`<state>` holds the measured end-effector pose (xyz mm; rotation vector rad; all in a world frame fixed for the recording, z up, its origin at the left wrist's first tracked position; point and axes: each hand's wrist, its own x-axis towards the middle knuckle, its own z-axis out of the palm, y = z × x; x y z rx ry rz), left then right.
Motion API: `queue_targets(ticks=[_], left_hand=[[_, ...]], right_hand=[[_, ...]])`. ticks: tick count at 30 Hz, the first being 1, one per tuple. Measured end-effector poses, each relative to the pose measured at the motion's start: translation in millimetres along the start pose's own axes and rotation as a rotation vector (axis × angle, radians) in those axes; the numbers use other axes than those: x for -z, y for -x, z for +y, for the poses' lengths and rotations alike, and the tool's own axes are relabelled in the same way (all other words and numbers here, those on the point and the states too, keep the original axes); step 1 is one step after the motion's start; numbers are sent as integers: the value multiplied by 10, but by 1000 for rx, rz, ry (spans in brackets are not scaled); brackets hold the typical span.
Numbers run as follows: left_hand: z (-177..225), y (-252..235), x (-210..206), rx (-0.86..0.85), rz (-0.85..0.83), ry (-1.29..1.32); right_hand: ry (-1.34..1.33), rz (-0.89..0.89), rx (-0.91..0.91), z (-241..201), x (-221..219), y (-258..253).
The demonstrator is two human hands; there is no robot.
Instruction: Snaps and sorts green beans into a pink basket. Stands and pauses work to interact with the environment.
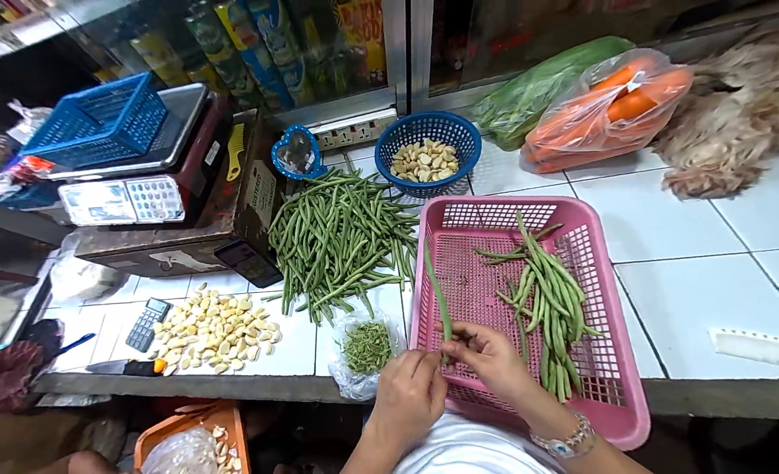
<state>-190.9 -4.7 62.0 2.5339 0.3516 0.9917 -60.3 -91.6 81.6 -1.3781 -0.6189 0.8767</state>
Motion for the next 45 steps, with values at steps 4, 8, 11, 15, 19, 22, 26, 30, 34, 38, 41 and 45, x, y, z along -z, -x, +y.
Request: queue_targets(ticks=[4,8,11,15,19,22,26,30,34,38,41,45], left_hand=[[12,18,0,1,34,-14],[8,51,5,-14,63,-53],[-14,101,13,-46,20,-49],[-31,187,45,-71,-78,19],[-55,285,100,-103,-200,110],[-85,331,139,-139,-279,211],[-159,370,154,-144,-286,248],[-410,384,310,267,-201,-49],[-697,250,468,861,-481,-286],[-602,168,384,950,-603,-223],[-325,208,125,429,-192,-94],[-294,94,2,-286,-86,-16]], right_hand=[[-64,31,-27,10,-28,1],[4,-22,-41,-24,-57,10],[126,-119,-68,-48,-22,5],[316,-327,-116,-56,81,-23],[408,-541,-165,-13,162,-40],[424,-678,-217,47,197,-34],[424,-768,-210,137,254,-3],[452,-770,-208,145,437,-1],[463,-458,-217,124,753,18],[472,-187,-200,74,920,-9],[455,-394,-194,64,926,-9],[87,-839,-177,183,889,-42]])
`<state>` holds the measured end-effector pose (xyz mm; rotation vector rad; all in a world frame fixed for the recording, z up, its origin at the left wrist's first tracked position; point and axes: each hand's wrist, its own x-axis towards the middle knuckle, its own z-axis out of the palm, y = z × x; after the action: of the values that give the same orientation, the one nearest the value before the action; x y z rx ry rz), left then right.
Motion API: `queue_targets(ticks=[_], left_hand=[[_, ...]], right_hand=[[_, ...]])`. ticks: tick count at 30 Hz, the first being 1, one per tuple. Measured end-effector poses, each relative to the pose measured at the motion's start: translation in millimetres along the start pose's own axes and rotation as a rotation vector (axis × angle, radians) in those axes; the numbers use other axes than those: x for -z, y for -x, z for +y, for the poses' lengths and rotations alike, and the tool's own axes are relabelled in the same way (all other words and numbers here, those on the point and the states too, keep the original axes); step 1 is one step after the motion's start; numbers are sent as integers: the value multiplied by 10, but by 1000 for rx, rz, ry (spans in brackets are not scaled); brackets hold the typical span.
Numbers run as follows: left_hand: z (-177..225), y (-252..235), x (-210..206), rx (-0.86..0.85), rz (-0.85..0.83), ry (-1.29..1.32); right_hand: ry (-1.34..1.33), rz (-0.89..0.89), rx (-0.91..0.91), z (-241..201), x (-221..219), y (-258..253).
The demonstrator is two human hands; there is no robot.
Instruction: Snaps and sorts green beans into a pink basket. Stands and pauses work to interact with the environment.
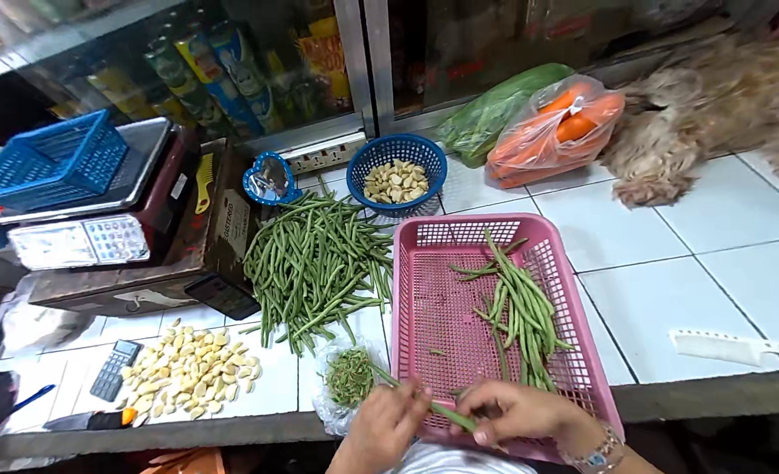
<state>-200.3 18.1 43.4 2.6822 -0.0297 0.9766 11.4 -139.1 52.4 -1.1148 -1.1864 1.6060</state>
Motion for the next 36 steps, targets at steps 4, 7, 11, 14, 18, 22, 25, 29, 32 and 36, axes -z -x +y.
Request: queue_targets(ticks=[4,7,11,14,18,22,25,29,32,36], left_hand=[[-320,-160,277,-181,-13,-164],[-712,-483,566,167,33,-370],[-726,-704,614,410,59,-346],[-467,-620,330,280,52,-246],[-293,-481,61,239,101,-148],[-186,-419,-68,424,63,-22],[-117,-468,-70,507,46,51],[-62,-422,-93,385,0,-60],[-4,-352,-87,370,19,-88],[64,-267,-3,442,113,41]], right_hand=[[55,43,-35,-177,189,-26],[435,382,-186,-405,594,-229],[701,768,-402,-216,1289,-750],[941,803,-459,197,1577,-940],[987,856,-318,404,1576,-985],[978,780,16,265,1204,-936],[1131,675,422,-23,634,-910],[1317,549,563,-334,82,-823],[1353,475,600,-361,-9,-815],[1388,441,604,-370,-78,-788]])
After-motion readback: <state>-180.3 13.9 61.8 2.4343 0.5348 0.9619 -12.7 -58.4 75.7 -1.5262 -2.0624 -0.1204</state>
